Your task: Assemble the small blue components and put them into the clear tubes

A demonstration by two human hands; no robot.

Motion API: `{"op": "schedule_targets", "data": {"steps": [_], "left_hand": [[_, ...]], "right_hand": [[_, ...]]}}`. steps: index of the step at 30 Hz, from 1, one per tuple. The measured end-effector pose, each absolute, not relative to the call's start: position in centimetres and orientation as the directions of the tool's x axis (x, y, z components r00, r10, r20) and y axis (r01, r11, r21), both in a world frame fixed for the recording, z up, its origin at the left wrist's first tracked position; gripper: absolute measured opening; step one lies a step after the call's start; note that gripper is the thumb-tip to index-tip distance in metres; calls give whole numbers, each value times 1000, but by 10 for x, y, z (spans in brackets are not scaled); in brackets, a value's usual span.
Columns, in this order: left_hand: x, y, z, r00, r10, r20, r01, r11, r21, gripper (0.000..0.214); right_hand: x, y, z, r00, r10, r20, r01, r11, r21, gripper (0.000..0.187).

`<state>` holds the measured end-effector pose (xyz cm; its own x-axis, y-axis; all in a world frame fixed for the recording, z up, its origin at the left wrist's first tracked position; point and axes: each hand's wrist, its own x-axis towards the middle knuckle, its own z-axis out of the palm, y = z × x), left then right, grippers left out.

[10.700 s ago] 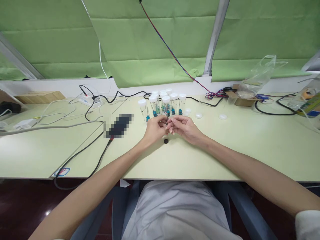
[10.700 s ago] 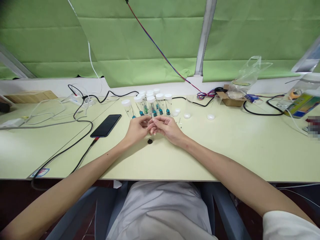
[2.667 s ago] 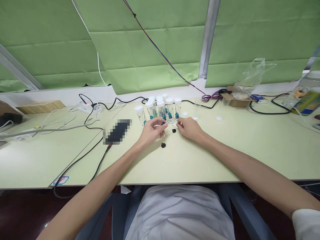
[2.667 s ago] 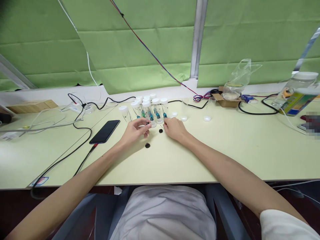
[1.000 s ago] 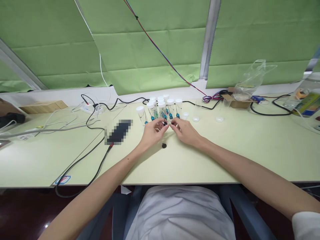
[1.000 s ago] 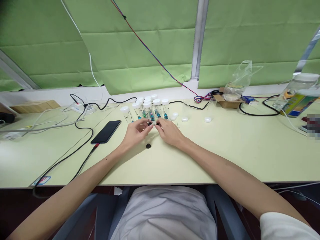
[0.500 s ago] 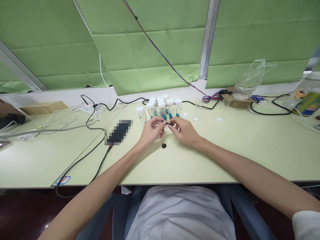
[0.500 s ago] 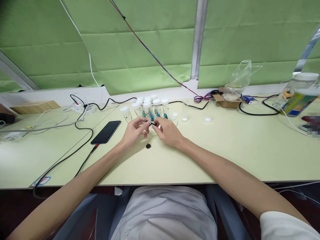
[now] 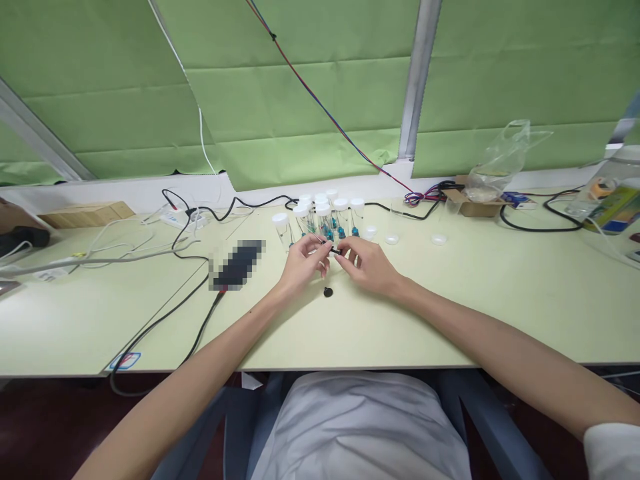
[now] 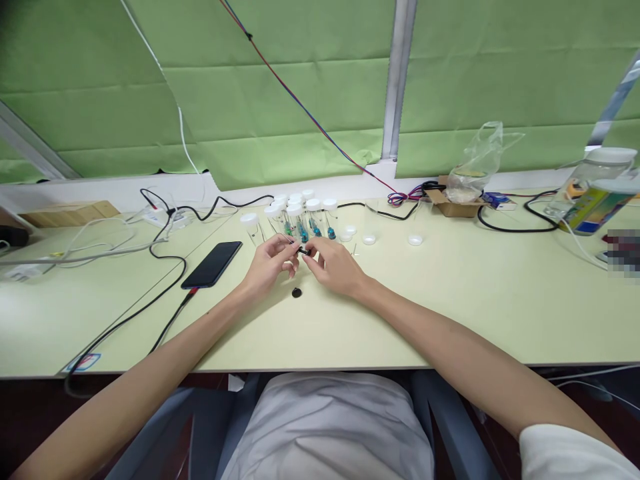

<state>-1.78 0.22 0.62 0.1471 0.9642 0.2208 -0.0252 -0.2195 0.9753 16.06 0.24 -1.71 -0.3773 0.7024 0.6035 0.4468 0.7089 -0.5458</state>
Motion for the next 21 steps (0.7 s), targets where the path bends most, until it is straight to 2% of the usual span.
{"op": "schedule_targets", "data": {"steps": [7,12,21], "left_hand": [[-19,2,5,165,965,203,-49,-198,979,39],[-20,2,6,167,970,177,-96,-163,982,38],[-20,5,5,172,973,156,-145,-131,981,36]], "right_hand": [[160,4,-18,-369,680,633,431,729,-531,15],[160,9,-23,-342,611,714,383,784,-488,13],[160,11,-25,-328,593,735,393,793,-465,13]]}}
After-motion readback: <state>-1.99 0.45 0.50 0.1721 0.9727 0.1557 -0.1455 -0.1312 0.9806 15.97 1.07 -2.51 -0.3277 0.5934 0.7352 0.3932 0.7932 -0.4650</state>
